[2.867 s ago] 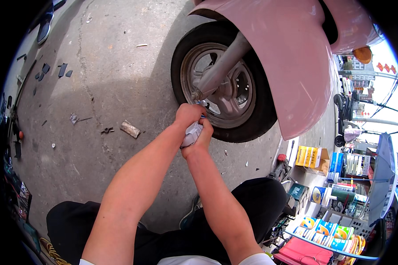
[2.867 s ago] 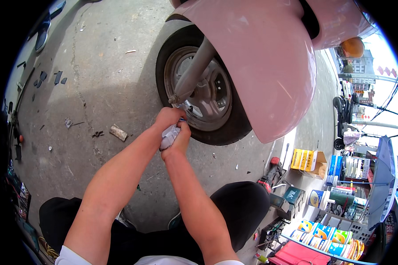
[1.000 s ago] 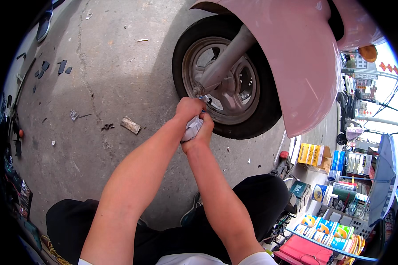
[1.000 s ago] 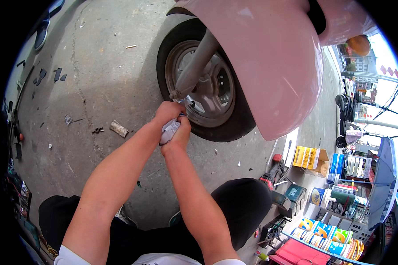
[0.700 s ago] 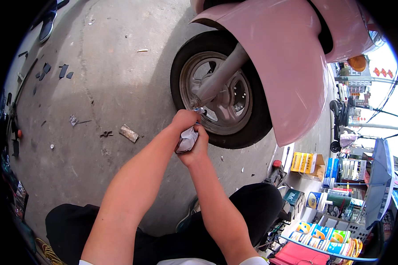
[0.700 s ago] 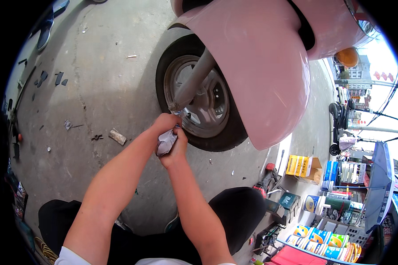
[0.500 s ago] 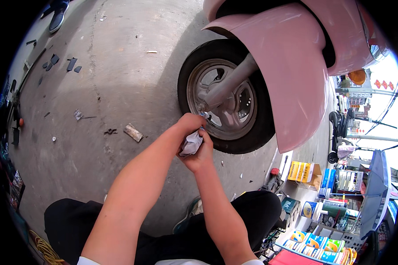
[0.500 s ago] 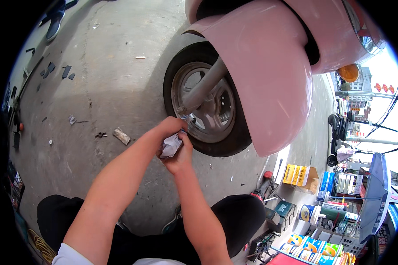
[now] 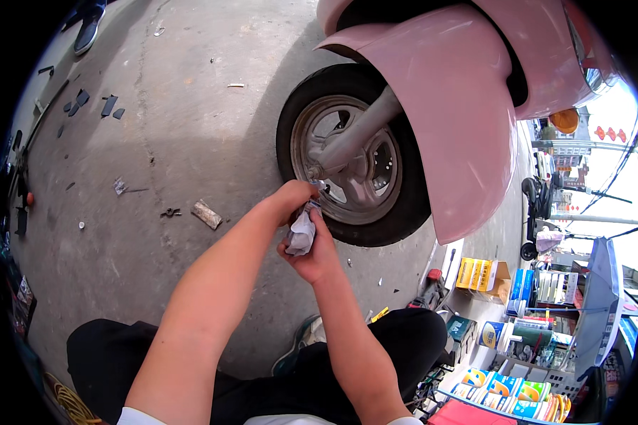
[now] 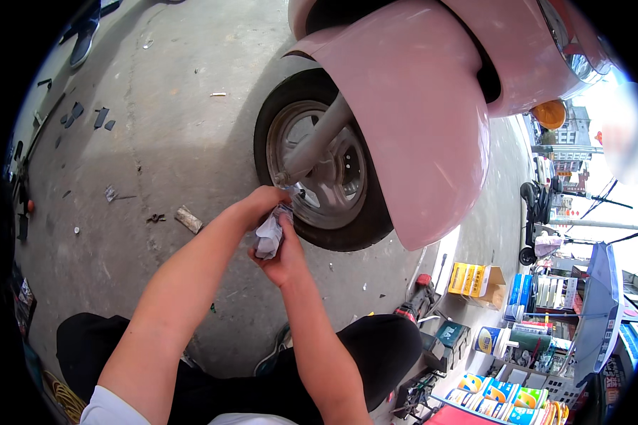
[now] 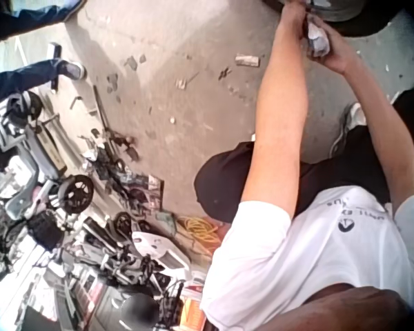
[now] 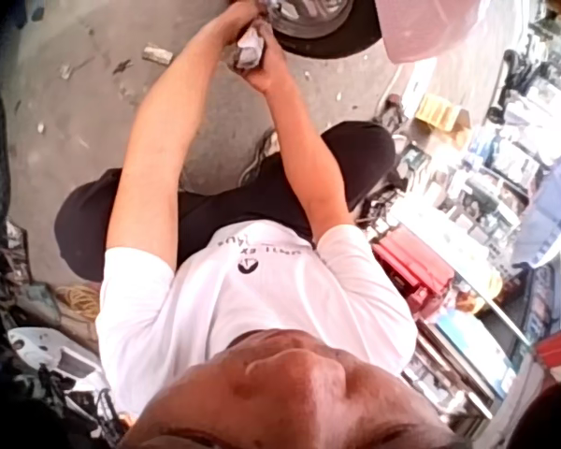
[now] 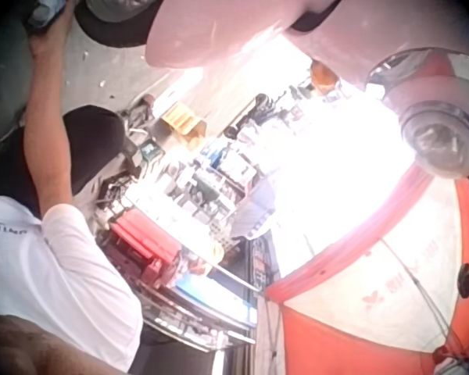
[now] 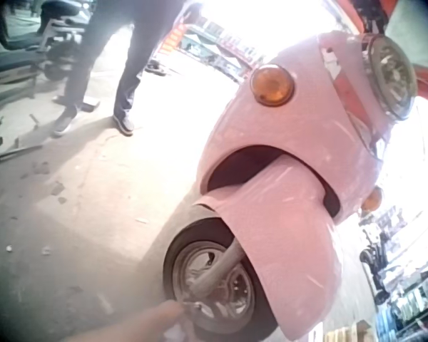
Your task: The person retrieves a bottle of lubricant and a cloth, then kneels beside a pink scooter. They remove the valve cap from the front tire, apply lubricant to the valve stem, and reattach the cap.
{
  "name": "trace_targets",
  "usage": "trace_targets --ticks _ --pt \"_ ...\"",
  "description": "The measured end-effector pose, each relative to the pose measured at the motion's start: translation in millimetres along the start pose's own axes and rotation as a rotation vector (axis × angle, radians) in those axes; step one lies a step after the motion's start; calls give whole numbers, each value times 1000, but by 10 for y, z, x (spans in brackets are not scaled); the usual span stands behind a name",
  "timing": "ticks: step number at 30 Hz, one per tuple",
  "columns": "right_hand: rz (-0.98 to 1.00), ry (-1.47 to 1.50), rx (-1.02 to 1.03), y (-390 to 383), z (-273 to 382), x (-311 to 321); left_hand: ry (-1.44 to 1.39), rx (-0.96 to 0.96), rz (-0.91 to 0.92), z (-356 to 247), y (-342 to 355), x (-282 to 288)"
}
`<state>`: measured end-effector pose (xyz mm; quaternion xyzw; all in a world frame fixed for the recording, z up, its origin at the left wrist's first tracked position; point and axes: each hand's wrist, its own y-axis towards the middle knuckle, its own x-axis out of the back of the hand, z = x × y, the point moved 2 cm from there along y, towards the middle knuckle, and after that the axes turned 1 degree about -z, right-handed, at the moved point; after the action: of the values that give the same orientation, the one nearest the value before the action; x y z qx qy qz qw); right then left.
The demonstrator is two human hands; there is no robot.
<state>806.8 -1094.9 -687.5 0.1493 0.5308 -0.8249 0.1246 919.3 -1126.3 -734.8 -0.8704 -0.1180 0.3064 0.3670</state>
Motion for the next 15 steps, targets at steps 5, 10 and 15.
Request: trace_targets --ticks 5,10,15 --pt "-128 -229 221 -151 11 -16 -208 0 53 18 30 -111" --pt "-467 -1210 1180 -560 -149 -274 -420 116 144 34 94 -146" --pt "-645 -1503 1416 -457 32 -265 -426 79 144 59 89 -256"
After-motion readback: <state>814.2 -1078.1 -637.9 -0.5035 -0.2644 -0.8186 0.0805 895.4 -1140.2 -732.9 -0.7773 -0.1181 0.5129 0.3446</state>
